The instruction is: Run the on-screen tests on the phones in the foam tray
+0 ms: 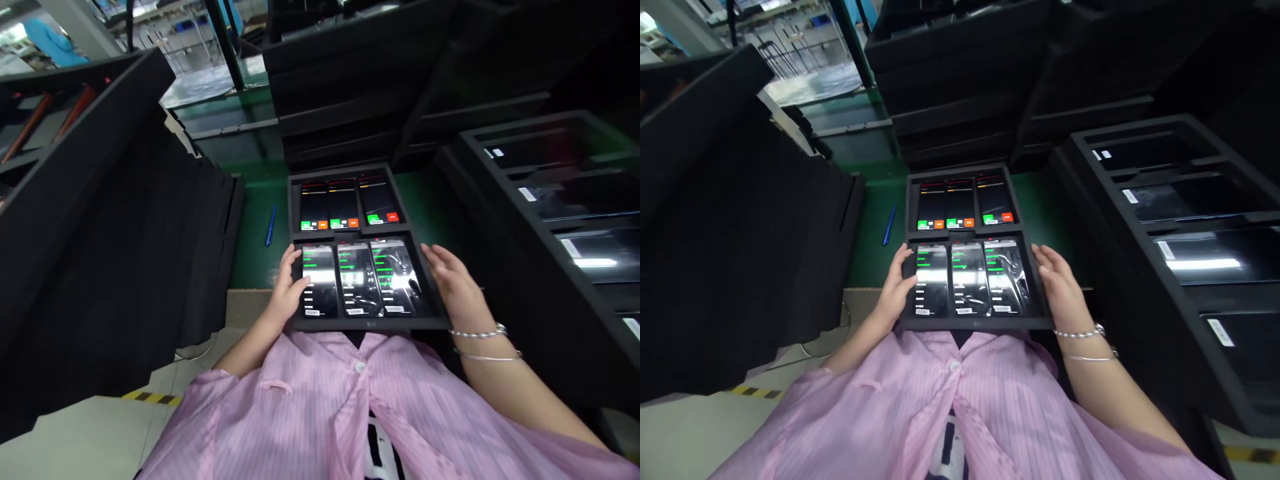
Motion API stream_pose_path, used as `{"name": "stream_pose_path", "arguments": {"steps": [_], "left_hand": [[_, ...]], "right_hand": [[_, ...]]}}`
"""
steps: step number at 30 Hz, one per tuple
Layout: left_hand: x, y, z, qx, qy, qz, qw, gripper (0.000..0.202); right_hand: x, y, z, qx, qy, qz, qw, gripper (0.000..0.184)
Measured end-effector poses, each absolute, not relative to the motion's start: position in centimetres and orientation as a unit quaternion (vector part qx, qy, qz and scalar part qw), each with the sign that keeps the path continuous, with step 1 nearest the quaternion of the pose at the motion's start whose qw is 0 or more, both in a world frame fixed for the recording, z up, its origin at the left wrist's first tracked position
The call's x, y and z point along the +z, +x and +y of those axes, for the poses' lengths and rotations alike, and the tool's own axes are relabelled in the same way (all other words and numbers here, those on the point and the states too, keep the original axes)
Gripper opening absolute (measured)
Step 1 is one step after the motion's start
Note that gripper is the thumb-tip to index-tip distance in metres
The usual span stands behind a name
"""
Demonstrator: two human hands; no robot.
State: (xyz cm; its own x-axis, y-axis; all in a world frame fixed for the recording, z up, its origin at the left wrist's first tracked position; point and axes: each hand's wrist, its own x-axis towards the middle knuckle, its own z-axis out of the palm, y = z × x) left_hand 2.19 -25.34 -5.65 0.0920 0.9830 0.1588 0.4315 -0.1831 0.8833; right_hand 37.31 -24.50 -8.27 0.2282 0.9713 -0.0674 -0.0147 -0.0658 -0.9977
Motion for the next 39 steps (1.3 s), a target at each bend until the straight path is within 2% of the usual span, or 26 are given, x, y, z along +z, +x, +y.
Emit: {"name": "stream_pose_path", "arguments": {"steps": [2, 5, 8, 11, 15, 20, 24, 28, 31, 39], "left_hand": [[-6.4, 2.0, -24.1, 0.363, 0.706, 0.542, 0.277, 0.046], [-5.6, 1.6, -20.3, 0.272, 0.769, 0.560, 0.147, 0.046], [-4.7, 1.4, -16.4, 0.173, 0.769, 0.609, 0.092, 0.048], [-4.5, 1.7, -14.5, 0.123, 0.762, 0.630, 0.089, 0.053], [-4.4, 3.3, -13.9, 0.157, 0.802, 0.571, 0.075, 0.064], [-4.3, 6.1, -12.2, 0.128, 0.858, 0.490, 0.085, 0.056], [-4.0, 6.0, -10.7, 0.143, 0.850, 0.500, 0.087, 0.058], [-4.4, 4.1, -9.4, 0.229, 0.801, 0.551, 0.052, 0.062], [-5.7, 3.1, -8.9, 0.246, 0.756, 0.603, 0.064, 0.061], [-6.7, 3.2, -9.4, 0.258, 0.731, 0.627, 0.077, 0.044]], "right_hand": [[-8.4, 36.9, -24.2, 0.423, -0.573, -0.451, 0.539, 0.052], [-5.8, 36.1, -22.0, 0.335, -0.527, -0.578, 0.525, 0.055], [-3.5, 35.0, -18.2, 0.246, -0.461, -0.728, 0.444, 0.043], [-4.3, 33.8, -14.5, 0.168, -0.465, -0.787, 0.370, 0.029], [-7.4, 32.8, -12.3, 0.112, -0.497, -0.800, 0.318, 0.026], [-7.4, 33.1, -13.0, 0.105, -0.498, -0.774, 0.378, 0.028], [-5.9, 33.7, -12.4, 0.110, -0.500, -0.753, 0.412, 0.031], [-5.7, 33.8, -10.2, 0.104, -0.515, -0.752, 0.398, 0.026], [-6.5, 33.2, -8.9, 0.107, -0.537, -0.741, 0.389, 0.027], [-8.1, 32.8, -8.4, 0.084, -0.547, -0.759, 0.343, 0.030]]}}
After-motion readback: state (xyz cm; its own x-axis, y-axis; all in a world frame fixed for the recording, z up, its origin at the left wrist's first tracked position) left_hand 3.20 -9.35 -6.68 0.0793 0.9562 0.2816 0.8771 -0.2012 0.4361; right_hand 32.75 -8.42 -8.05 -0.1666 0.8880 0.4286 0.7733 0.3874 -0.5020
